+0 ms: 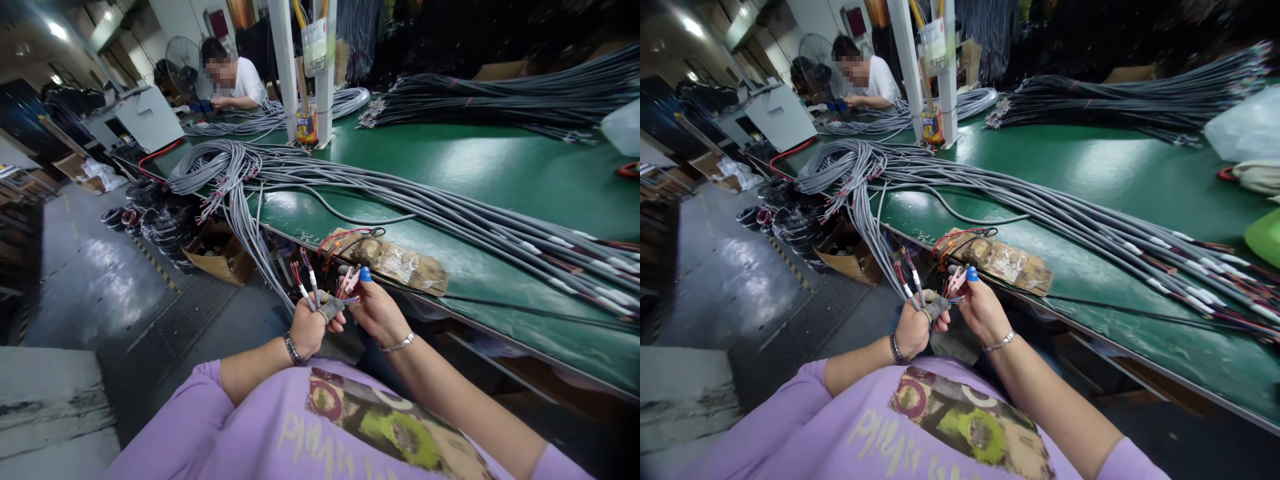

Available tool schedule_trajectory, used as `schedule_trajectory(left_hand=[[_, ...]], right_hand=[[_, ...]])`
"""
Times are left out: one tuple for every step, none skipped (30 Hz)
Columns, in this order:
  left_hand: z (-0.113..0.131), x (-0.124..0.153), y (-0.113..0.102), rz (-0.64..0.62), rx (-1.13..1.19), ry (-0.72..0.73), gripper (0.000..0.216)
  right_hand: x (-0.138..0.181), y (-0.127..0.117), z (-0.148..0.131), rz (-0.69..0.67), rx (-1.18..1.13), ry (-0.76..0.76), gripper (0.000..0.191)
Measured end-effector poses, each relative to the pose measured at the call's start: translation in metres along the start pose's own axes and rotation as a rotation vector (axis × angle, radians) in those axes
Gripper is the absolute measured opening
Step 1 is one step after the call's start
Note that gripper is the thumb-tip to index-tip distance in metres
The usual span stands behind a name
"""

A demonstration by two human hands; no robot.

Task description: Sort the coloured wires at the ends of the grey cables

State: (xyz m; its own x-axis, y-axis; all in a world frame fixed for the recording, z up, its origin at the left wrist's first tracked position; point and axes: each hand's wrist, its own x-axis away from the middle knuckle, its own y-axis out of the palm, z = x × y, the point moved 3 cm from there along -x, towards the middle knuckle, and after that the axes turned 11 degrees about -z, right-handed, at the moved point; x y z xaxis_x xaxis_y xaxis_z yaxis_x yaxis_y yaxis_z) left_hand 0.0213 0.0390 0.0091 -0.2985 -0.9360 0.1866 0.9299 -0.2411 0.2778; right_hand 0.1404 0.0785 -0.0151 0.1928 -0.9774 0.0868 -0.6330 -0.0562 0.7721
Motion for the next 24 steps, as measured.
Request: schedule_trajectory(left_hand=[[-0.001,0.000,0.000,-0.001,0.000,0.001,0.035],[-0.001,0.000,-0.001,-0.002,0.000,0.001,0.035],[-0.001,0.000,-0.001,-0.003,0.001,0.000,0.035],[-0.001,0.000,-0.001,-0.003,0.001,0.000,0.035],[-0.001,0.001,-0.001,-0.003,0.002,-0.001,0.035],[-0.001,0.001,-0.001,-0.003,0.003,0.000,0.035],[-0.001,0.001,-0.001,-0.002,0.004,0.002,0.035],[0.000,0.001,-0.001,-0.002,0.006,0.005,0.035],[0.000,0.002,-0.001,-0.002,0.007,0.008,0.036],[0.001,0.002,-0.001,-0.002,0.008,0.010,0.036],[0.001,0.002,-0.001,-0.002,0.008,0.011,0.037],[0.001,0.002,-0.001,-0.001,0.006,0.012,0.038],[0.001,0.002,-0.001,0.001,0.004,0.013,0.038],[0.001,0.002,-0.002,0.005,0.001,0.013,0.039],[0.000,0.003,-0.003,0.008,0.000,0.014,0.040],[0.000,0.003,-0.004,0.011,-0.002,0.014,0.040],[-0.001,0.003,-0.005,0.012,-0.003,0.014,0.040],[-0.002,0.004,-0.007,0.011,-0.006,0.014,0.039],[-0.003,0.004,-0.008,0.008,-0.012,0.016,0.039],[-0.004,0.004,-0.009,0.005,-0.021,0.018,0.038],[-0.005,0.005,-0.009,0.002,-0.031,0.018,0.038],[-0.006,0.005,-0.010,-0.001,-0.040,0.015,0.038],[-0.006,0.005,-0.010,-0.010,-0.047,0.008,0.038],[-0.007,0.005,-0.010,-0.023,-0.051,-0.002,0.038]], right_hand=[[0.000,0.000,0.000,0.001,-0.003,0.003,0.035],[0.001,0.000,0.000,0.000,-0.005,0.008,0.035],[0.002,0.001,0.000,-0.005,-0.004,0.016,0.036],[0.003,0.002,0.000,-0.011,-0.004,0.027,0.036],[0.004,0.003,0.001,-0.017,-0.003,0.036,0.036],[0.005,0.003,0.000,-0.020,-0.003,0.040,0.035],[0.005,0.004,0.000,-0.018,-0.003,0.039,0.034],[0.005,0.005,0.000,-0.013,-0.004,0.034,0.033],[0.005,0.005,-0.001,-0.005,-0.004,0.026,0.032],[0.005,0.005,-0.001,0.004,-0.003,0.018,0.032],[0.005,0.005,-0.002,0.012,0.000,0.017,0.032],[0.006,0.006,-0.003,0.017,0.005,0.025,0.033],[0.007,0.006,-0.004,0.011,0.015,0.046,0.035],[0.009,0.007,-0.006,-0.008,0.031,0.076,0.038],[0.011,0.009,-0.007,-0.046,0.056,0.115,0.041],[0.014,0.011,-0.007,-0.099,0.090,0.157,0.043],[0.017,0.013,-0.008,-0.161,0.133,0.200,0.044],[0.021,0.016,-0.008,-0.217,0.178,0.232,0.043],[0.024,0.018,-0.008,-0.254,0.223,0.248,0.040],[0.026,0.019,-0.007,-0.263,0.265,0.248,0.036],[0.028,0.019,-0.007,-0.249,0.303,0.236,0.032],[0.029,0.018,-0.007,-0.220,0.337,0.215,0.030],[0.029,0.017,-0.006,-0.190,0.366,0.196,0.029],[0.030,0.015,-0.006,-0.171,0.392,0.185,0.028]])
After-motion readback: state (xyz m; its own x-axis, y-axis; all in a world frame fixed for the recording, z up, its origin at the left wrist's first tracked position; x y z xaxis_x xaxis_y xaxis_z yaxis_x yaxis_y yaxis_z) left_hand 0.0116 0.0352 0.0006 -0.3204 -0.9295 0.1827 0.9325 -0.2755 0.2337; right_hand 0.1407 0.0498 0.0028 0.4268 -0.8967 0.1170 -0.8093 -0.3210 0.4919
